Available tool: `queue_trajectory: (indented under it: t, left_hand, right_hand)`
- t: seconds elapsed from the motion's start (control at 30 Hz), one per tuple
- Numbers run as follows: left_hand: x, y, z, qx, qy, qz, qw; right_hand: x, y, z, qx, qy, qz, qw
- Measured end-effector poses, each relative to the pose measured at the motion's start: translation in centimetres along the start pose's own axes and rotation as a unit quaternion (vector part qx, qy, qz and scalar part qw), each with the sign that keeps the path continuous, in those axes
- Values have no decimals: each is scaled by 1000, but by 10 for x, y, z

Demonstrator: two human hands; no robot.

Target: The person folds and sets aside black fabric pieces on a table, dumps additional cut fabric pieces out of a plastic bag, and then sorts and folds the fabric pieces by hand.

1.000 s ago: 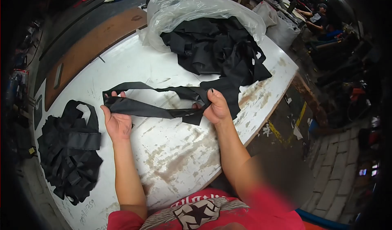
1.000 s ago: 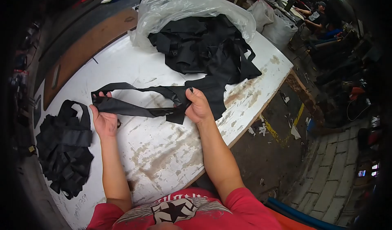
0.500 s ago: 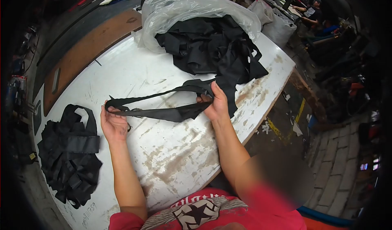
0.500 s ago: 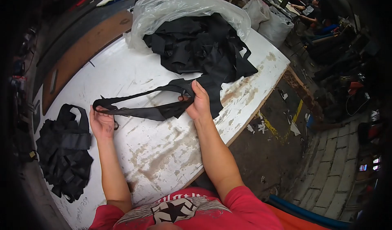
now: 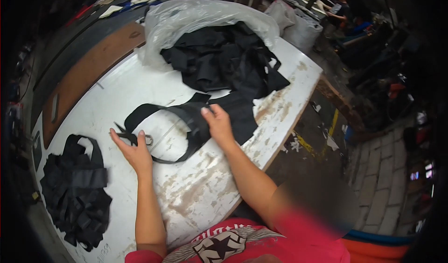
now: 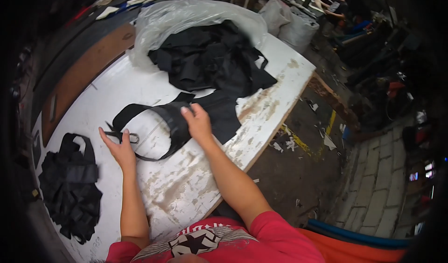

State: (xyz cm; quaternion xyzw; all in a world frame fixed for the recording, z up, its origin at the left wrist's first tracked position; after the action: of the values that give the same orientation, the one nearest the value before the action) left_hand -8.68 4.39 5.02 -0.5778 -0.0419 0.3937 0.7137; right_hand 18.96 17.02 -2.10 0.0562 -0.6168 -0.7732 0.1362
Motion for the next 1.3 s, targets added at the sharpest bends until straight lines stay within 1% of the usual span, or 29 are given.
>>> queue_trajectory:
  t: [0.07, 0.1, 0.13, 0.17, 0.2, 0.23, 0.27, 0.3, 0.33, 0.4, 0.47, 0.53, 0.6, 0.7, 0.8, 0.83, 0.93, 1.0, 1.07, 1.1, 1.13, 1.2, 1.27, 1.3]
  left_hand:
    - [13, -37, -14, 128, 33, 20, 991]
    - [26, -47, -20, 128, 115, -6, 985]
    - [40, -52, -31, 155, 165, 36, 973]
    - [52, -59, -40, 171, 214, 19, 962]
    - [64, -69, -49, 189, 262, 2, 946]
    - [72, -76, -57, 179, 278, 0, 944]
    - [78, -83, -63, 170, 293, -1, 941]
    - [83, -84, -65, 149, 308, 4, 940]
    - [86, -84, -65, 134, 310, 2, 941]
    - [91, -71, -63, 76, 316, -63, 943]
    - [91, -52, -58, 36, 308, -40, 950]
    - [90, -52, -59, 9, 312, -34, 949]
    - [93, -49, -63, -76, 376, -27, 923]
    - [87, -66, -62, 29, 346, -142, 927]
    - [88, -63, -54, 96, 370, -183, 906]
    - [83, -70, -54, 88, 362, -180, 910]
    - [74, -78, -54, 95, 362, -182, 909]
    - [58, -97, -57, 110, 358, -208, 904]
    - [36, -127, -65, 122, 355, -249, 893]
    - [22, -145, -71, 131, 345, -272, 889]
    - [11, -156, -76, 154, 337, -294, 881]
    - [-14, -164, -79, 158, 342, -362, 852]
    - [-46, -219, -99, 275, 338, -317, 842]
    - [-48, -187, -84, 160, 406, -338, 834]
  right_hand:
    - [7, 5, -3, 12, 10, -96, 995]
    - [13, -3, -2, -2, 6, -98, 995]
    - [14, -12, -2, -16, 1, -102, 995]
    - [21, 9, -9, 23, 5, -127, 992]
    - [26, 9, -11, 9, 2, -122, 992]
    - [31, 7, -11, 31, 33, -146, 988]
    - [35, 24, -15, -6, 47, -147, 988]
    - [35, 27, -16, 1, 55, -145, 988]
    - [36, 27, -15, 7, 65, -142, 988]
    - [35, 32, -15, -50, 53, -126, 989]
    - [33, 33, -17, -45, 65, -117, 990]
    - [32, 30, -20, -23, 77, -79, 994]
    - [31, 30, -26, -15, 77, -43, 996]
    - [35, 18, -37, 3, 93, -40, 995]
    - [36, 52, -64, -40, 56, -15, 998]
    - [39, 56, -68, -42, 82, -7, 996]
    - [31, 71, -94, -62, 28, 14, 998]
    - [23, 65, -104, -60, 30, -2, 998]
    - [11, 76, -117, -73, 18, -6, 997]
    - [4, 88, -121, -84, 7, -31, 996]
    - [-2, 90, -122, -89, 22, 7, 996]
    - [-12, 115, -118, -99, 17, 14, 995]
    - [-15, 132, -112, -96, 38, 48, 993]
    - [-16, 137, -109, -93, 53, 65, 992]
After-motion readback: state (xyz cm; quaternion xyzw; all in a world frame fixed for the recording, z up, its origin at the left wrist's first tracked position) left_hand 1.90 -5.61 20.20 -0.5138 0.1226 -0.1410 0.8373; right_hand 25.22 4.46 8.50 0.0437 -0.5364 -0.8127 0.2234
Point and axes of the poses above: each hand's wrist, its own z-axis towards the middle knuckle, its own x-axis out of the palm, y = z × x, the point moved 8 cm from there along z, towards the middle knuckle, and after that the axes turned 15 degrees about y, right-handed, at the moved point
